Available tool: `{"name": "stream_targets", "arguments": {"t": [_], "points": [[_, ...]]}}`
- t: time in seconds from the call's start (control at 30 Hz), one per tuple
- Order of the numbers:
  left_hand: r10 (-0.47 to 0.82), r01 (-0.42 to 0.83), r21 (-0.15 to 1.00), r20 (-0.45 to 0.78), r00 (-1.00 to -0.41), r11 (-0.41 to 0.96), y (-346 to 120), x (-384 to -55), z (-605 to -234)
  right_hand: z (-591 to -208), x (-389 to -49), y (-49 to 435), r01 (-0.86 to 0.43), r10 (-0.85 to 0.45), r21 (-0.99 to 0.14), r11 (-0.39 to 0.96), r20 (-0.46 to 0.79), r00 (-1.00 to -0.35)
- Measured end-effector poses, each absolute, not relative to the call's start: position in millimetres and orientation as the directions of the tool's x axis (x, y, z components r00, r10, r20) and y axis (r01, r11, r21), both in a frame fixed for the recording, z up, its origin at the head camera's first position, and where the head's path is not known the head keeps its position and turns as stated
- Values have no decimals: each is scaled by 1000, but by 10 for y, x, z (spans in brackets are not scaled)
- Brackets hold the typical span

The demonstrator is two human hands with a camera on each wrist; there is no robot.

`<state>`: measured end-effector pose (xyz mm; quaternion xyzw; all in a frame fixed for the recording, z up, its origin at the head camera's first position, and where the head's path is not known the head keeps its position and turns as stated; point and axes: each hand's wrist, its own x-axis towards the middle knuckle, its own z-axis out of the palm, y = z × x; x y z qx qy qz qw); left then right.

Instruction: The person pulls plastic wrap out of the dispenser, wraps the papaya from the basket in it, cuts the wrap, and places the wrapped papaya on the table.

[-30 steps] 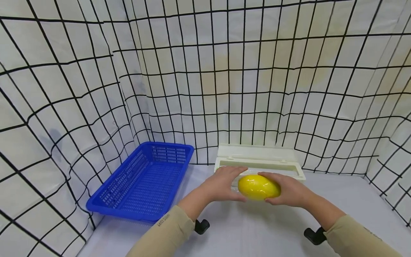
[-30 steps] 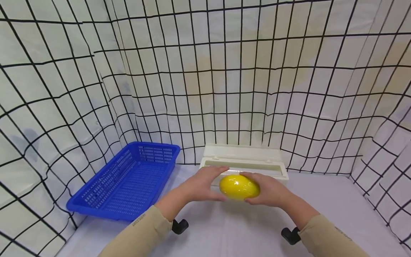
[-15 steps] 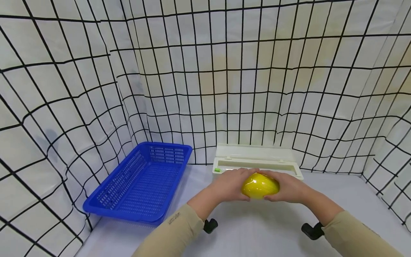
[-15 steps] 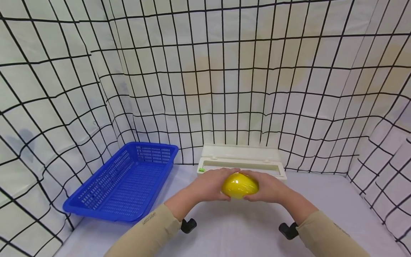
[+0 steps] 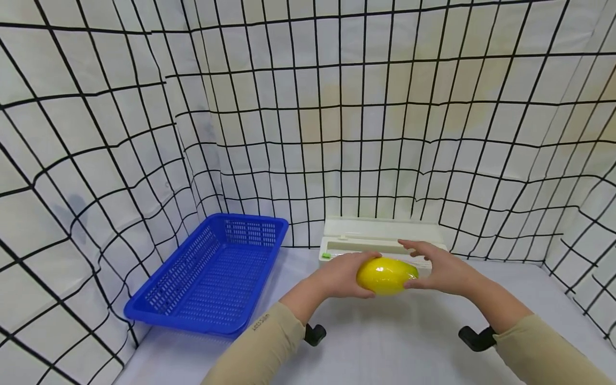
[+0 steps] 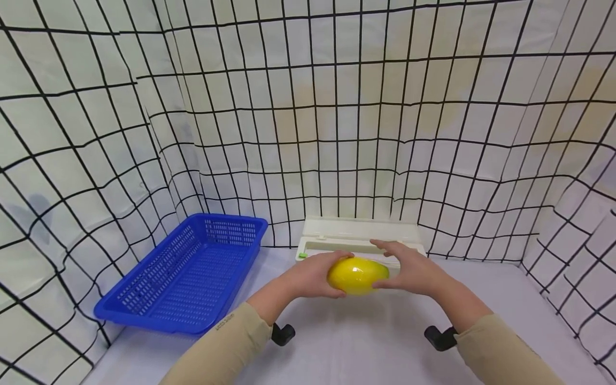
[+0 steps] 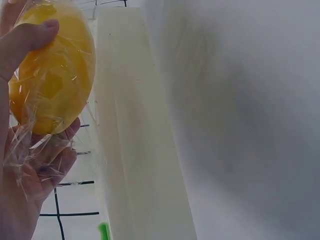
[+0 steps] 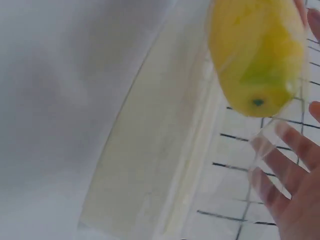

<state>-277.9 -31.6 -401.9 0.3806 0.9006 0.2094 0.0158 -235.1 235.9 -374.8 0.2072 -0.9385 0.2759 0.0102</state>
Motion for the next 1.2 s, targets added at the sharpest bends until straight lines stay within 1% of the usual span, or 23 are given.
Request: {"name": "stream_targets", "arguments": {"t": [0.07, 0.17, 0.3, 0.43, 0.5, 0.67, 0.83, 0.97, 1.07, 1.2], "points": [[688, 675, 395, 133, -713, 623, -326, -2791, -4010, -3723, -2328, 2337, -432, -388, -469, 770, 193, -901], [686, 671, 405, 135, -715, 621, -339, -2811, -3992, -3734, -2310, 2255, -509, -439, -383, 771, 259, -860], [685, 653, 458, 121, -718, 603, -353, -2836, -3976, -3854, -2325, 2166, -558, -485, -263, 787, 296, -823], [685, 624, 517, 97, -722, 586, -357, -2863, -3964, -3979, -2358, 2147, -573, -493, -200, 795, 336, -802], [681, 610, 533, 83, -728, 587, -352, -2877, -3959, -4012, -2380, 2149, -586, -499, -187, 788, 363, -787], [655, 556, 570, 40, -754, 605, -350, -2898, -3947, -4047, -2434, 2161, -607, -510, -195, 770, 383, -770], [644, 518, 610, 17, -765, 600, -386, -2905, -3933, -4048, -2451, 2154, -589, -482, -281, 758, 366, -796], [636, 501, 610, -5, -771, 613, -440, -2901, -3917, -4053, -2465, 2148, -561, -454, -330, 759, 349, -820], [610, 495, 572, -11, -792, 654, -478, -2887, -3880, -4047, -2480, 2139, -549, -442, -343, 762, 343, -829], [574, 536, 436, 52, -817, 723, -514, -2883, -3809, -4027, -2499, 2130, -535, -428, -366, 761, 337, -839]]}}
